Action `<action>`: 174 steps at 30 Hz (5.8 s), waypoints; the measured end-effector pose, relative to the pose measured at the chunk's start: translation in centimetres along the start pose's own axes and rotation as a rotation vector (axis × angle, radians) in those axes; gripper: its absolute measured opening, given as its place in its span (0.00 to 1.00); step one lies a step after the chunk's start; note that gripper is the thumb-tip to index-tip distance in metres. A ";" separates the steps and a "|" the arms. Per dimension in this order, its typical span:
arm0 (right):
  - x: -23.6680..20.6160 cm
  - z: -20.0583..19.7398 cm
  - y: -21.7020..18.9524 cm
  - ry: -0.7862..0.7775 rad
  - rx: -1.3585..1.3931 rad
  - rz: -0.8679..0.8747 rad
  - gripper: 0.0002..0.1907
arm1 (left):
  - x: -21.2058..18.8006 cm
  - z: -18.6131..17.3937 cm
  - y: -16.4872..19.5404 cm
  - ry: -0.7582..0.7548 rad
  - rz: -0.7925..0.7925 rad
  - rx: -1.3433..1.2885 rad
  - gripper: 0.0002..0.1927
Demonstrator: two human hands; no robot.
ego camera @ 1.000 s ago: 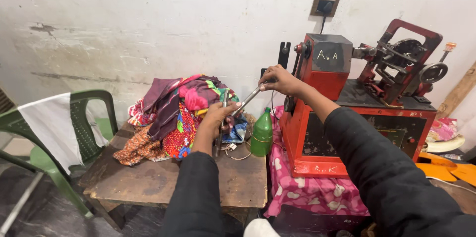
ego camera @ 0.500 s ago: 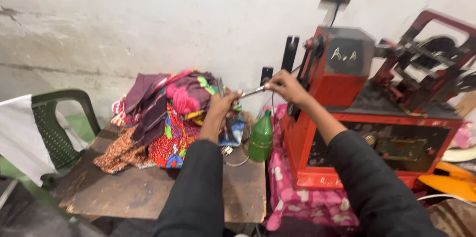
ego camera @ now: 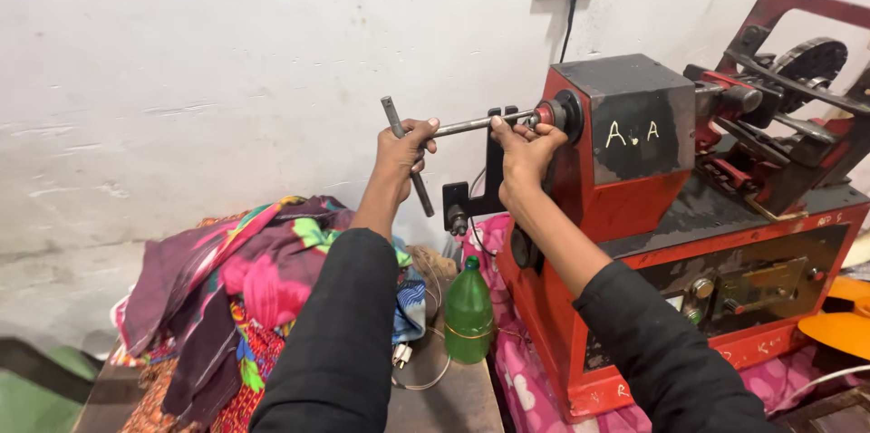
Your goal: The person operates a red industrial machine's control panel, pressing buttons and adjusting a digital counter. They then retrieve a metal rod and a screwdriver from a tool box and use them to adjust a component on the machine's spindle.
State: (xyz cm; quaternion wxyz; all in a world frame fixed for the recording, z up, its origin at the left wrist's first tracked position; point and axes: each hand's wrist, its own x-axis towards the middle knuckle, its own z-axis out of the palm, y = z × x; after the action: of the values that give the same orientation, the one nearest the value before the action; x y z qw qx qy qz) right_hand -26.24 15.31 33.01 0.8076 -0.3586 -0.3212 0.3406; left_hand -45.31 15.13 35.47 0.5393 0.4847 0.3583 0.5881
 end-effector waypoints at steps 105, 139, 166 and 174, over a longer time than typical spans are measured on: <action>0.2 -0.2 -1.1 0.013 0.462 0.400 0.21 | -2.1 1.5 5.1 -0.294 0.509 0.861 0.16; -0.8 2.2 -0.8 -0.237 0.313 0.458 0.12 | 1.0 2.2 6.0 -0.094 0.325 1.062 0.16; -1.0 0.1 -0.3 -0.183 0.164 0.451 0.14 | 0.7 1.1 -1.1 -0.305 0.142 0.437 0.16; -2.0 0.1 -1.7 -0.135 0.123 0.433 0.10 | -0.6 1.3 -0.4 -0.176 -0.018 0.310 0.24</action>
State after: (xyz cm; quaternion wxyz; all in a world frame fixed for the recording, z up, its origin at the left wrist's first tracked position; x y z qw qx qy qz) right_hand -26.88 12.96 33.83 0.7127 -0.3457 -0.2687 0.5481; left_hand -43.99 14.43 35.33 0.4927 0.6085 0.4004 0.4761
